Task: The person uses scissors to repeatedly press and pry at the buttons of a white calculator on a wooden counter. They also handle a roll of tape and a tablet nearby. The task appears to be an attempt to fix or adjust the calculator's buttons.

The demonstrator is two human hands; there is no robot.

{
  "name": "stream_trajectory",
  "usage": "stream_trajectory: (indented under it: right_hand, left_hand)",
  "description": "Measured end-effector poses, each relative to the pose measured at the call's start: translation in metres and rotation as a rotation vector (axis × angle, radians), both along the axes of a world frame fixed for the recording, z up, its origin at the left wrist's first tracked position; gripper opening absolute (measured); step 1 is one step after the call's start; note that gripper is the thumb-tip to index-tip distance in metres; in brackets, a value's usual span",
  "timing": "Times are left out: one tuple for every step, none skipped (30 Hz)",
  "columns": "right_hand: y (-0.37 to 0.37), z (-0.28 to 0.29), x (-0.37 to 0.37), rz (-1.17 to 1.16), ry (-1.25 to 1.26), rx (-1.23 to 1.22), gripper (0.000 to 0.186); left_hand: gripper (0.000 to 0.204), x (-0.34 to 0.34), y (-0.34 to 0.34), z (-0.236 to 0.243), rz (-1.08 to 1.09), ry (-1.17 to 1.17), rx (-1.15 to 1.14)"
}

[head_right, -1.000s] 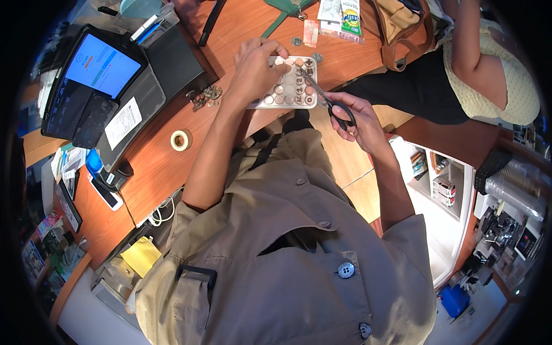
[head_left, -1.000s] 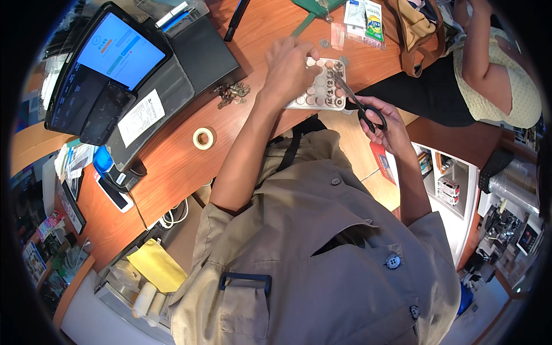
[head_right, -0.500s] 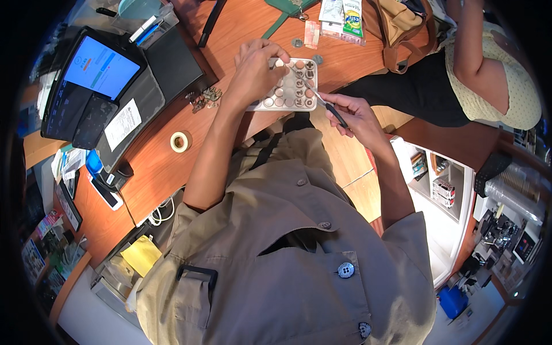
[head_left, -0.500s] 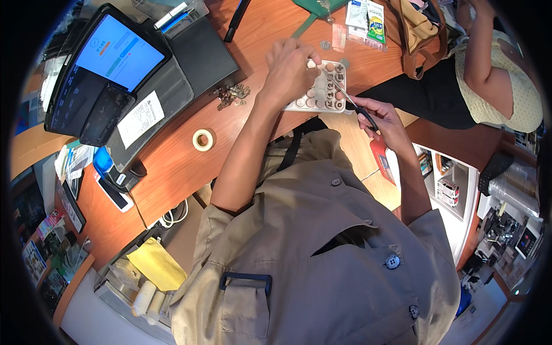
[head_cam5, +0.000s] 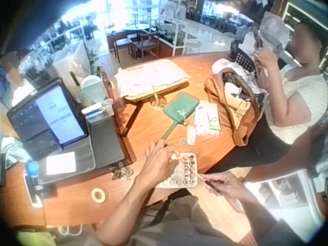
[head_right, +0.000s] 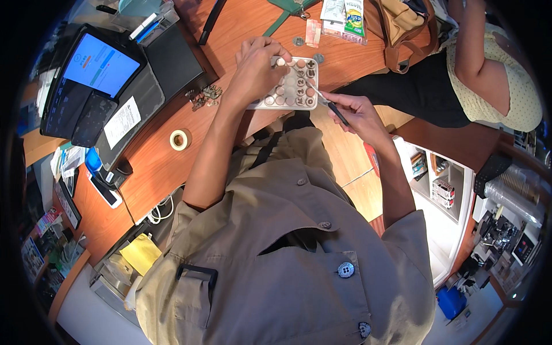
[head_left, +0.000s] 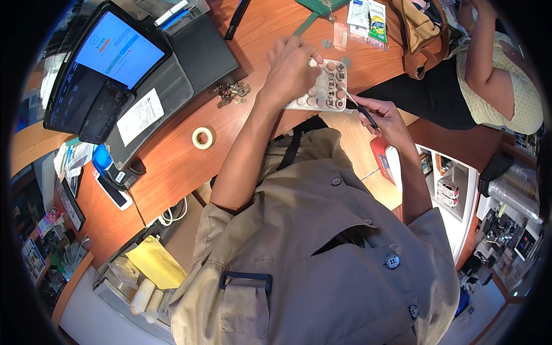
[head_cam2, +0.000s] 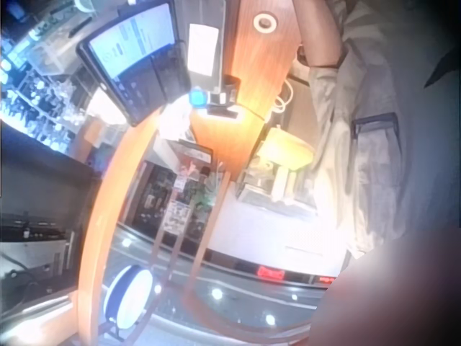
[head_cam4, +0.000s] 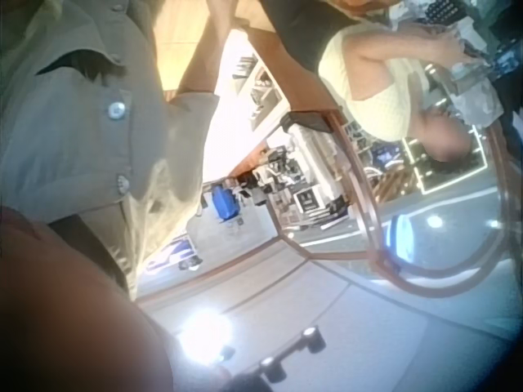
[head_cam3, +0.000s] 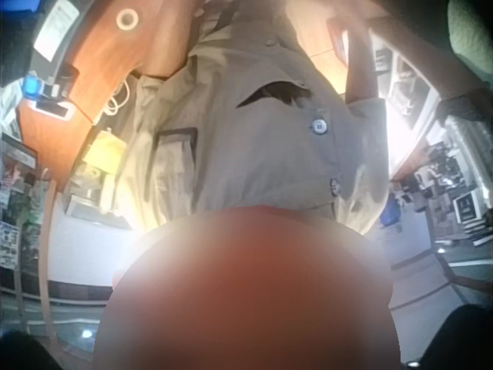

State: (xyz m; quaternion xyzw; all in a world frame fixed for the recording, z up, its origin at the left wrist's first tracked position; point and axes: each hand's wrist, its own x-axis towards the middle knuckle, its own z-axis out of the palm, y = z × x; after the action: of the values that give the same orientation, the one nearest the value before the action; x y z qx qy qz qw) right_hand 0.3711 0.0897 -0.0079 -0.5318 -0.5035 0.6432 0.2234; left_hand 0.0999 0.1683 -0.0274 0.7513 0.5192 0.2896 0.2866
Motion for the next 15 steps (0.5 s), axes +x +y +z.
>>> stream_trajectory:
  right_hand:
    - [0.000,0.000,0.000,-0.001,-0.010,-0.007,0.046]
    - [0.001,0.000,0.001,-0.001,-0.008,-0.009,0.046]
    - [0.001,-0.001,0.001,0.000,-0.006,-0.010,0.046]
    - [0.001,-0.001,0.001,0.000,-0.004,-0.011,0.046]
    - [0.001,0.000,0.002,-0.005,0.024,-0.016,0.045]
    - [0.002,0.000,0.002,-0.009,0.052,-0.021,0.045]
    - [0.002,0.000,0.002,-0.007,0.088,-0.032,0.045]
    - [0.003,0.001,0.002,-0.001,0.080,-0.026,0.045]
    - [0.004,0.002,0.003,0.011,0.080,-0.027,0.045]
    - [0.006,0.003,0.004,0.015,0.079,-0.032,0.045]
    - [0.007,0.003,0.004,0.018,0.080,-0.030,0.045]
    - [0.008,0.003,0.004,0.012,0.080,-0.031,0.045]
    - [0.009,0.003,0.004,-0.001,0.075,-0.041,0.045]
    - [0.010,0.003,0.005,0.011,0.068,-0.024,0.045]
    - [0.011,0.002,0.006,0.016,0.057,-0.016,0.045]
  left_hand:
    - [0.019,0.000,0.000,0.000,0.000,0.002,0.007]
    - [0.019,0.000,0.000,0.000,-0.001,0.006,0.007]
    - [0.019,0.001,0.000,0.000,-0.001,0.010,0.006]
    - [0.019,0.000,0.000,0.000,-0.002,0.015,0.006]
    - [0.020,0.000,0.000,0.000,-0.004,0.015,0.006]
    - [0.020,0.000,0.000,0.000,-0.005,0.015,0.005]
    - [0.020,0.000,0.001,0.000,-0.008,0.016,0.006]
    - [0.020,-0.001,0.001,0.000,-0.013,0.010,0.003]
    - [0.020,-0.001,0.002,0.000,-0.018,0.007,0.001]
    - [0.020,-0.002,0.002,0.000,-0.025,0.004,-0.005]
    - [0.020,-0.002,0.002,-0.001,-0.026,0.003,-0.005]
    - [0.020,-0.002,0.003,-0.001,-0.027,0.004,-0.008]
    - [0.020,-0.002,0.003,-0.002,-0.029,0.003,-0.009]
    - [0.020,-0.002,0.003,-0.002,-0.028,-0.001,-0.008]
    - [0.021,-0.002,0.003,-0.002,-0.028,-0.006,-0.006]
